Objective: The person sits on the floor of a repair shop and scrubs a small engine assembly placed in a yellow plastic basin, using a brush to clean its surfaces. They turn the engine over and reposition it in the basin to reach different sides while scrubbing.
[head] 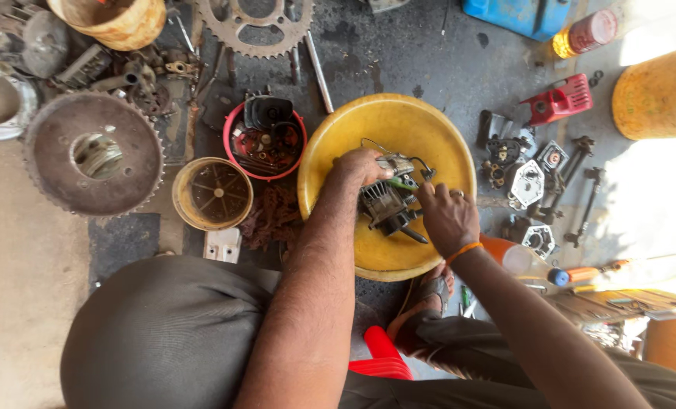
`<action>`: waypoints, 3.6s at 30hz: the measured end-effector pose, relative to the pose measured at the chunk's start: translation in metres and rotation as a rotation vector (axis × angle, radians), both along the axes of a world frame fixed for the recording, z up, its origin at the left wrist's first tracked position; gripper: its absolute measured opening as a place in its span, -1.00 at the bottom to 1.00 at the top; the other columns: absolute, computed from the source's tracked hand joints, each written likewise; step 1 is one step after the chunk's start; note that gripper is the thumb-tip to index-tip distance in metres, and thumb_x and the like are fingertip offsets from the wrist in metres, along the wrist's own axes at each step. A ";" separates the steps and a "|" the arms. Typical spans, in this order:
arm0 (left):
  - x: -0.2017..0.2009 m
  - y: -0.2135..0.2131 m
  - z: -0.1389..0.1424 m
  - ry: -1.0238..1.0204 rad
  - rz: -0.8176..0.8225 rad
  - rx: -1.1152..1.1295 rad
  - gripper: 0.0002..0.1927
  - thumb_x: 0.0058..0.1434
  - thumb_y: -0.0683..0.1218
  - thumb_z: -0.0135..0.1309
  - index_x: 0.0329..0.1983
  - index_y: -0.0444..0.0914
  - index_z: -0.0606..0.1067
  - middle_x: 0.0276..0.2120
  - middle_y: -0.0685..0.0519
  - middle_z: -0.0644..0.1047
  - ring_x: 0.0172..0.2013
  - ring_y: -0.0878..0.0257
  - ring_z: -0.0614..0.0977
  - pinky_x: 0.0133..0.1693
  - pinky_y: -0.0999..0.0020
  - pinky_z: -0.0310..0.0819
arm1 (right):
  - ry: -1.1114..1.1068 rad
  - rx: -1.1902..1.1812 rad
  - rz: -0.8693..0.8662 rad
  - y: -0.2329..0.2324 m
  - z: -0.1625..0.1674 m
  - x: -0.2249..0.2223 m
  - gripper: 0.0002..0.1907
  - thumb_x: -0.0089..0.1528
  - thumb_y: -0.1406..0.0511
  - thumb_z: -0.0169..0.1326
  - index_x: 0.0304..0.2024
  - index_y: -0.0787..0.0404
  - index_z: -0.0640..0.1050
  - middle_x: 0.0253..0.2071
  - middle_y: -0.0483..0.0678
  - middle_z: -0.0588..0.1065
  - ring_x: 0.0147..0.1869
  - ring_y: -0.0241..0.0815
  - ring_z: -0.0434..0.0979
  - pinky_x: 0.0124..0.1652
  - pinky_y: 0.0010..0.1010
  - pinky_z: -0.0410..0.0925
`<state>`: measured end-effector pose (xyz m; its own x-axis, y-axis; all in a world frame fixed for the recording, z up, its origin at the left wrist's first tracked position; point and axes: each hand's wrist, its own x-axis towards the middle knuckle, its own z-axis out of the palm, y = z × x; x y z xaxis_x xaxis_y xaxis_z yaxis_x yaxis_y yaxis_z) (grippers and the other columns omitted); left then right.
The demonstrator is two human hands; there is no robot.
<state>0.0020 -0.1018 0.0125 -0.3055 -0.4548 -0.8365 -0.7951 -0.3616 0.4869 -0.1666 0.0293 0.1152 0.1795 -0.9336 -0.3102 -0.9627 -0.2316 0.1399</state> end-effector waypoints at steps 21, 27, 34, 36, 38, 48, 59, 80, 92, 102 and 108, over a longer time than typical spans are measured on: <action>-0.001 0.003 0.001 0.034 0.103 0.025 -0.39 0.20 0.16 0.20 0.35 0.09 0.43 0.23 0.03 0.52 0.21 0.08 0.54 0.26 0.03 0.39 | 0.047 -0.131 0.065 -0.006 0.007 0.008 -0.67 0.36 0.11 0.03 0.06 0.14 0.50 -0.26 0.00 0.54 -0.28 -0.15 0.61 -0.20 -0.26 0.43; 0.001 -0.003 0.000 0.059 -0.078 -0.097 -0.35 0.21 0.25 0.20 0.35 0.03 0.41 0.22 0.02 0.53 0.23 0.09 0.55 0.29 0.09 0.37 | 0.132 -0.073 0.207 -0.042 0.027 0.004 -0.72 0.30 0.26 0.03 0.07 0.04 0.51 -0.14 -0.08 0.55 -0.02 -0.19 0.60 0.04 -0.28 0.32; 0.003 -0.001 -0.007 0.082 -0.016 -0.142 -0.30 0.14 0.18 0.32 0.35 0.00 0.42 0.22 -0.01 0.52 0.20 0.07 0.54 0.27 0.13 0.36 | 0.000 0.286 -0.189 -0.028 0.010 0.015 -0.80 0.42 0.20 -0.03 -0.04 0.02 0.61 -0.23 0.06 0.61 -0.27 -0.03 0.67 -0.29 -0.16 0.49; 0.005 -0.002 -0.005 0.040 0.036 -0.055 -0.36 0.14 0.17 0.27 0.33 0.09 0.47 0.19 0.01 0.56 0.19 0.07 0.55 0.26 0.10 0.34 | -0.020 0.253 -0.138 -0.032 0.005 0.012 -0.72 0.41 0.07 0.01 -0.20 0.01 0.66 -0.29 0.04 0.63 -0.26 0.03 0.65 -0.27 -0.11 0.46; 0.007 -0.002 -0.002 0.078 -0.013 -0.060 -0.37 0.19 0.19 0.22 0.35 0.07 0.44 0.19 0.01 0.57 0.16 0.06 0.59 0.24 0.11 0.39 | 0.031 0.224 -0.150 -0.035 0.003 0.012 -0.72 0.43 0.10 -0.04 -0.11 0.08 0.61 -0.32 0.05 0.62 -0.31 -0.01 0.67 -0.32 -0.15 0.48; 0.007 -0.003 0.012 0.016 0.086 -0.006 -0.33 0.18 0.20 0.19 0.38 0.04 0.40 0.22 0.01 0.54 0.19 0.08 0.58 0.24 0.06 0.40 | -0.046 0.102 -0.205 -0.027 0.012 0.025 -0.80 0.40 0.15 -0.01 -0.09 0.07 0.55 -0.28 0.07 0.59 -0.28 0.06 0.65 -0.33 -0.09 0.45; 0.007 -0.002 0.007 0.073 0.004 -0.043 -0.33 0.16 0.27 0.18 0.32 -0.02 0.46 0.19 -0.05 0.58 0.19 0.03 0.60 0.25 0.04 0.41 | -0.046 0.312 -0.330 -0.022 0.025 0.037 -0.76 0.46 0.15 -0.08 -0.07 0.12 0.55 -0.31 0.05 0.61 -0.32 -0.02 0.68 -0.32 -0.11 0.49; 0.015 0.028 0.039 -0.295 0.213 -0.368 -0.27 0.25 0.38 0.15 0.27 -0.19 0.42 0.03 -0.16 0.59 0.02 -0.05 0.64 -0.02 0.03 0.56 | -0.455 0.202 -0.840 0.036 -0.035 -0.036 -0.66 0.30 0.10 0.03 0.00 0.14 0.57 -0.14 0.17 0.64 -0.03 0.19 0.64 -0.04 -0.03 0.45; 0.068 0.060 0.030 0.288 1.107 0.385 -0.43 0.31 0.32 0.02 0.25 -0.05 0.40 -0.02 -0.01 0.56 -0.12 0.12 0.63 -0.27 -0.01 0.61 | -0.204 -0.247 -0.394 0.027 -0.034 0.013 -0.80 0.25 0.30 -0.03 -0.10 0.18 0.52 -0.10 0.13 0.58 0.04 0.16 0.64 -0.01 0.03 0.45; 0.039 0.045 0.020 0.105 1.063 0.275 -0.41 0.39 0.36 -0.20 0.32 -0.04 0.27 -0.01 0.00 0.53 -0.17 0.03 0.66 -0.35 -0.04 0.56 | -1.663 0.702 -1.972 0.025 -0.046 0.038 -0.52 0.41 -0.02 -0.14 0.21 0.13 0.29 -0.16 0.30 0.58 -0.05 0.15 0.65 0.01 -0.09 0.53; 0.056 0.032 0.022 0.132 0.909 0.301 -0.42 0.38 0.34 -0.16 0.30 -0.07 0.32 0.06 -0.08 0.55 -0.15 0.07 0.63 -0.30 -0.02 0.59 | -1.761 0.373 -2.030 -0.006 -0.062 0.065 -0.47 0.28 -0.07 -0.12 0.13 0.09 0.45 -0.54 0.04 0.49 -0.53 -0.03 0.51 -0.39 -0.05 0.51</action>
<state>0.0577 -0.0700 0.0347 -0.0422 -0.3357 -0.9410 -0.0954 -0.9362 0.3383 -0.1012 0.0232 0.0532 -0.1433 -0.2582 -0.9554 0.7433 0.6093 -0.2761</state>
